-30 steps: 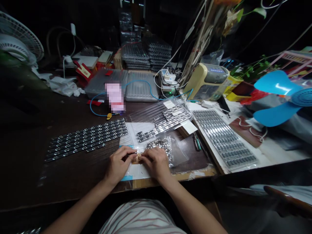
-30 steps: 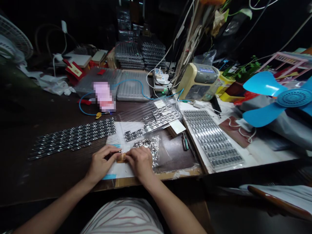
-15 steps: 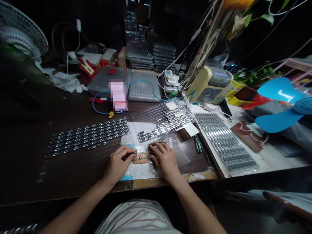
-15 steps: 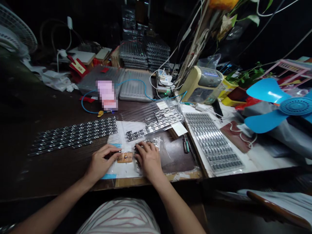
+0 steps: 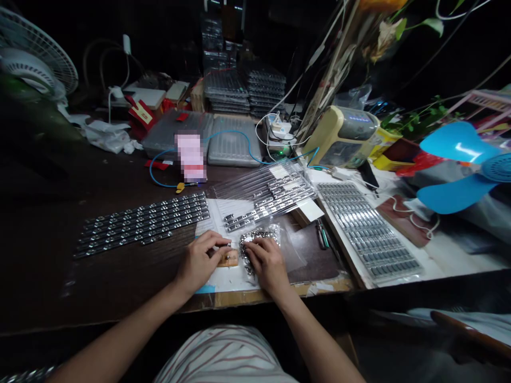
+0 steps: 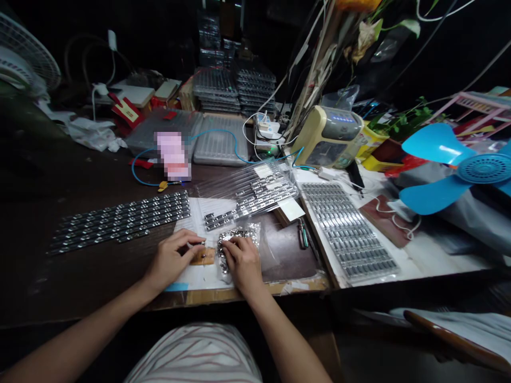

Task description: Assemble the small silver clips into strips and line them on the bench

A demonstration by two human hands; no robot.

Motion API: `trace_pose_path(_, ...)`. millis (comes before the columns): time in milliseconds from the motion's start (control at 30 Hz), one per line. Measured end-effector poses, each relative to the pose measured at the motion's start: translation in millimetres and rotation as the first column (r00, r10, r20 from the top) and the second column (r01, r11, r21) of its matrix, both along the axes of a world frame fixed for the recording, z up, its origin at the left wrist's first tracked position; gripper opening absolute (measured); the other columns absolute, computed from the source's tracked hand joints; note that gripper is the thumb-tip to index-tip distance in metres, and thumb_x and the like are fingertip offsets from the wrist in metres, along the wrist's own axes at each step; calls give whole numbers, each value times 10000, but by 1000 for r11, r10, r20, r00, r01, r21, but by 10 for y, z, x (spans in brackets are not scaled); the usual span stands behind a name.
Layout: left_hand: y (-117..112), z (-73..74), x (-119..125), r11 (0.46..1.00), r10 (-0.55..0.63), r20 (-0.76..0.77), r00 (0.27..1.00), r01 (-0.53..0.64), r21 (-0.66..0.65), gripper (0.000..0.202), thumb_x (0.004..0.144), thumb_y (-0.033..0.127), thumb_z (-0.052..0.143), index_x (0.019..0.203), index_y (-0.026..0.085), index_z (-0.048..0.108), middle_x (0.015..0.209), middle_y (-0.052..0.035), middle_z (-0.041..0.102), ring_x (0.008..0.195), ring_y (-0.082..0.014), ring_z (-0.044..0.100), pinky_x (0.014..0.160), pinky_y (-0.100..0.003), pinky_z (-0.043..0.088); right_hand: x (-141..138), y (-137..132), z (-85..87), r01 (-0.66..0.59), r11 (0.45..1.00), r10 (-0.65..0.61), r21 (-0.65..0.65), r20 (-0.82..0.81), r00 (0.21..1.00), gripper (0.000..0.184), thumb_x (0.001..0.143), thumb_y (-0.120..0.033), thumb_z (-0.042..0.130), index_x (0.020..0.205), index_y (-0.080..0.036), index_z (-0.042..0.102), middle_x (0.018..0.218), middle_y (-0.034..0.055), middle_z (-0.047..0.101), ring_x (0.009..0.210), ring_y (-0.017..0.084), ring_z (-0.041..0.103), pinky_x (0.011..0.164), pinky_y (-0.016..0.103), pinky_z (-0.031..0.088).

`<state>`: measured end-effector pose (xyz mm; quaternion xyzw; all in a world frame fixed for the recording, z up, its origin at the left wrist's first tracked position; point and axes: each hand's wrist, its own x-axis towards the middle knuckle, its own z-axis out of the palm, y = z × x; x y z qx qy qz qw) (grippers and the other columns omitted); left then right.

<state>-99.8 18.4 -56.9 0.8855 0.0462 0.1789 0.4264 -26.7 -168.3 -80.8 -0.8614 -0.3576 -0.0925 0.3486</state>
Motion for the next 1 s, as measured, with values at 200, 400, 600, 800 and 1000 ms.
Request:
trace_pose_path(200, -152, -90, -16, 989, -117, -25, 993, 119, 93, 127, 840, 250, 603, 904, 222, 709, 852, -42, 665, 819, -168, 614, 751, -287, 480, -3, -39, 16, 23, 998, -21, 57, -30, 999, 216, 867, -125, 493, 966, -219, 660, 891, 46, 662, 872, 197, 574, 800, 336, 465)
trace_pose_path(400, -148, -159, -35, 978, -140, -23, 990, 142, 150, 115, 847, 251, 602, 897, 216, 699, 849, -48, 667, 825, -178, 606, 751, -296, 473, 8, -48, 3, -12, 996, 17, 89, -51, 999, 271, 907, -128, 442, 1068, -219, 639, 964, 59, 682, 891, 201, 585, 811, 343, 460)
trace_pose_path(600, -151, -155, -21, 977, -162, -37, 986, 166, 132, 96, 847, 225, 599, 879, 206, 688, 840, -44, 672, 817, -179, 606, 741, -301, 467, 9, -45, -12, 10, 993, 1, 122, -89, 996, 252, 907, -135, 426, 1000, -201, 651, 904, 64, 678, 872, 205, 581, 799, 342, 465)
trace_pose_path(800, -146, -169, -22, 978, -171, -16, 985, 172, 120, 90, 844, 218, 602, 866, 206, 689, 840, -45, 677, 818, -179, 610, 752, -306, 471, 9, -35, -15, 5, 993, 4, 115, -75, 997, 240, 909, -140, 430, 1012, -195, 639, 906, 64, 678, 865, 198, 585, 799, 328, 467)
trace_pose_path(1000, -159, -203, -34, 975, -154, -1, 988, 152, 163, 93, 851, 219, 598, 873, 198, 686, 851, -45, 673, 821, -171, 606, 765, -295, 471, 6, -36, -23, 7, 994, -1, 110, -63, 998, 218, 910, -153, 432, 948, -191, 643, 859, 61, 675, 834, 194, 585, 771, 320, 463)
